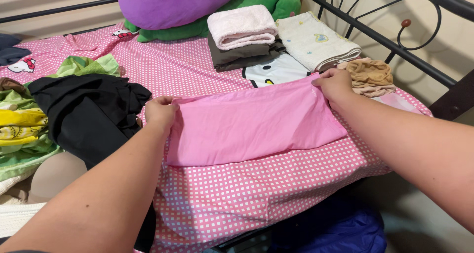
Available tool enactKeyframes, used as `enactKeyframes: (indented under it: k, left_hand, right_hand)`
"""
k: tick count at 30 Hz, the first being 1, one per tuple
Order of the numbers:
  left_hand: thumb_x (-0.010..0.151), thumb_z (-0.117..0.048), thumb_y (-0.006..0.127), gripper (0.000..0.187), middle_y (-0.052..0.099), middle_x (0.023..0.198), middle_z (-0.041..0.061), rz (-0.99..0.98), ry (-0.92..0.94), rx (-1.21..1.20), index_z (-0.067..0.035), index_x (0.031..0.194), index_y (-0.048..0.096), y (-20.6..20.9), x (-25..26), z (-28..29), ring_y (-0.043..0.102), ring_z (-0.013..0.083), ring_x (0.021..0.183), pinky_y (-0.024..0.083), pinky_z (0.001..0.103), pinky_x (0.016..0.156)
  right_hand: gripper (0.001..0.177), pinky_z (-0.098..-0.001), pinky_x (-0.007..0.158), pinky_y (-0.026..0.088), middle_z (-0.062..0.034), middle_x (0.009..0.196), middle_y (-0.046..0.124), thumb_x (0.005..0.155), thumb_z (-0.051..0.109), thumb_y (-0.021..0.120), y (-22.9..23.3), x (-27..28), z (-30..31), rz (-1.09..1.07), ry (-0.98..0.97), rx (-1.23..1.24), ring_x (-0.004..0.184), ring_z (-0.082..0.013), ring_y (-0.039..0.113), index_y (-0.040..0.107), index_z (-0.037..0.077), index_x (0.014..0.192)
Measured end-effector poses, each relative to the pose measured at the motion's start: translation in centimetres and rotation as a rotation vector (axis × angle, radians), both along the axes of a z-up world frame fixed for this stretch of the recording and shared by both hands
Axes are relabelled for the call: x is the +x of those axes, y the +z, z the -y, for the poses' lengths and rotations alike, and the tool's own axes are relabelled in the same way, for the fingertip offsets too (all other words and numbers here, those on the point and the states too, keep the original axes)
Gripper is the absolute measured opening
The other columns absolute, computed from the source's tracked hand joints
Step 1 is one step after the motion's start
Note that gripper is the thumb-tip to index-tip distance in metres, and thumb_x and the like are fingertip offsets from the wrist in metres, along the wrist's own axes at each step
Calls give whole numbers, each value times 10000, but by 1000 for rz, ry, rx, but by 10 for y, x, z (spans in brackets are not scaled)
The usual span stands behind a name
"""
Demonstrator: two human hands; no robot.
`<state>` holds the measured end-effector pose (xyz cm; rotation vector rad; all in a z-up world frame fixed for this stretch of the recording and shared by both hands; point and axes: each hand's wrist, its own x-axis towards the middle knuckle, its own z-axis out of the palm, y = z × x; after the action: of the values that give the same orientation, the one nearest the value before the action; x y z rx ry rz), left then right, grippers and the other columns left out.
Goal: The person folds multiple clothing items on a bed, including pants, a towel, a pink top, a yellow bandana, a floral cloth, socks, and underwear. Each item is smoothed and folded by hand, then placed in a neat stack on the bed.
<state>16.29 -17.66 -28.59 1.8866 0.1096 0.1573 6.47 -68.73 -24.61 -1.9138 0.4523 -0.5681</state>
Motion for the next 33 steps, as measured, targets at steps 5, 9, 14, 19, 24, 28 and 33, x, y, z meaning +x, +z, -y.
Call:
enactKeyframes:
  k: [5, 9, 14, 19, 24, 28, 33]
  left_hand:
    - [742, -195, 828, 855, 702, 1101, 225, 45, -53, 590, -77, 1484, 420, 27, -34, 0, 691, 363, 978, 540, 452, 873]
    - [862, -410, 746, 913, 662, 1236, 302, -216, -60, 712, -79, 1570, 275, 48, -103, 3, 644, 455, 1167, 497, 494, 1008]
    - [936, -388, 676, 610, 722, 1134, 242, -203, 25, 599, -141, 1450, 459, 66, -182, 6, 690, 425, 1079, 529, 489, 952]
    - [853, -338, 779, 629, 720, 1032, 206, -98, 35, 528, -147, 1393, 520, 88, -192, 7, 713, 379, 978, 542, 459, 888]
    - [823, -314, 786, 621, 738, 967, 194, -124, -43, 565, -164, 1380, 558, 102, -219, -6, 740, 368, 931, 564, 458, 868]
    - [745, -271, 808, 669, 673, 1135, 247, 189, 10, 785, -134, 1363, 596, 101, -240, 0, 652, 423, 997, 511, 507, 837]
    - [1009, -238, 543, 313, 641, 1342, 157, 561, -411, 830, -49, 1254, 593, 70, -219, 100, 594, 339, 1252, 447, 499, 1108]
  right_hand:
    - [453, -321, 729, 553, -120, 1051, 706, 782, 95, 835, 17, -26, -22, 68, 93, -267, 861, -181, 676, 608, 24, 1167]
    - [615, -382, 744, 564, -167, 1121, 661, 769, 175, 851, 30, -88, -40, 45, 26, -370, 894, -237, 698, 526, 25, 1269]
    - [421, -453, 862, 533, -182, 1034, 721, 851, 245, 833, 29, -178, -56, -326, -163, -508, 959, -342, 691, 635, 29, 1154]
    - [422, -373, 814, 539, -78, 980, 707, 719, 31, 835, 3, -154, -36, -164, 17, -274, 933, -251, 696, 646, 31, 1096]
    - [566, -590, 643, 483, -243, 932, 664, 820, -17, 825, 30, -168, -5, -521, 231, -103, 739, -412, 638, 563, 38, 1319]
    - [858, -401, 888, 546, -167, 1019, 722, 777, 273, 923, 69, -196, -51, -640, 5, -641, 948, -290, 689, 455, 91, 1473]
    - [603, -436, 1117, 396, -171, 1534, 482, 969, 267, 600, 44, -139, -188, 91, 346, -290, 1358, -323, 484, 442, 40, 1505]
